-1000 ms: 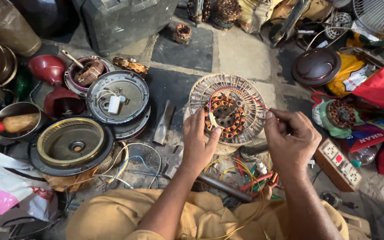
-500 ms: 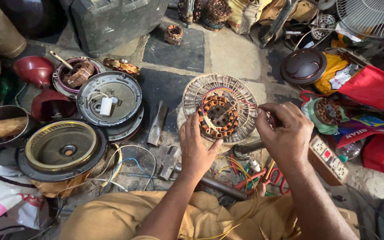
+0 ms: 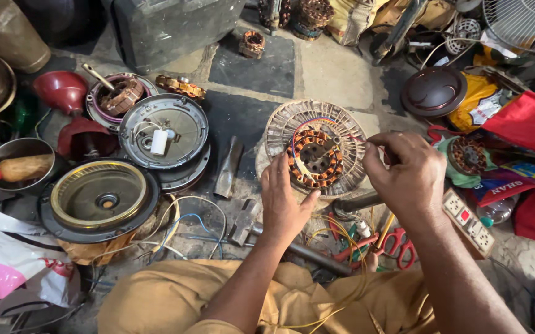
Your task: The person sits on the floor and repairs an electric motor stator by stripping, twisting, and soldering copper wires to the stator windings. They use pliers and a soldering iron to connect and secure the wires.
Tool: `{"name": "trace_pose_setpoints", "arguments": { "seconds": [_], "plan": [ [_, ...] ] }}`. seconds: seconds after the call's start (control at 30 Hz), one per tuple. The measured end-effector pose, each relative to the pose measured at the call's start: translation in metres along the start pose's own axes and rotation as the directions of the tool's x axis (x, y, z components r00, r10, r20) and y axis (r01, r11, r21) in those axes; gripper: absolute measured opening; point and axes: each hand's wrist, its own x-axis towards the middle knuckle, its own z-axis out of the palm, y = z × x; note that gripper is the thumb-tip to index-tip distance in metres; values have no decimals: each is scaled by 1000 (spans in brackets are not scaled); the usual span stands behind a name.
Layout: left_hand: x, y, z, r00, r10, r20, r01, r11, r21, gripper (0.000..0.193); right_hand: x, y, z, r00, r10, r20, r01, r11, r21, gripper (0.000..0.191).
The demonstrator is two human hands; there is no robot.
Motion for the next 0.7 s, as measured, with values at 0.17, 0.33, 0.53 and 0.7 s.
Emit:
{"name": "trace_pose_setpoints", "arguments": {
  "seconds": [0.17, 0.33, 0.53, 0.7],
  "plan": [
    [1, 0, -1, 1000, 15, 0, -15, 1000, -8, 103, 0, -4, -2, 999, 35, 17, -34, 999, -27, 11],
    [1, 2, -2, 1000, 3, -3, -3, 1000, -5, 103, 3, -6, 1, 998, -31, 50, 34, 998, -53, 10],
    [2, 5, -4, 1000, 0, -2, 0, 1000, -25, 102, 20, -10, 1, 981, -57, 187, 81, 989, -125, 13],
    [2, 5, -4, 1000, -23, 15, 23, 1000, -10, 104, 46, -14, 1, 933, 76, 350, -22, 987, -158, 20]
  ]
}}
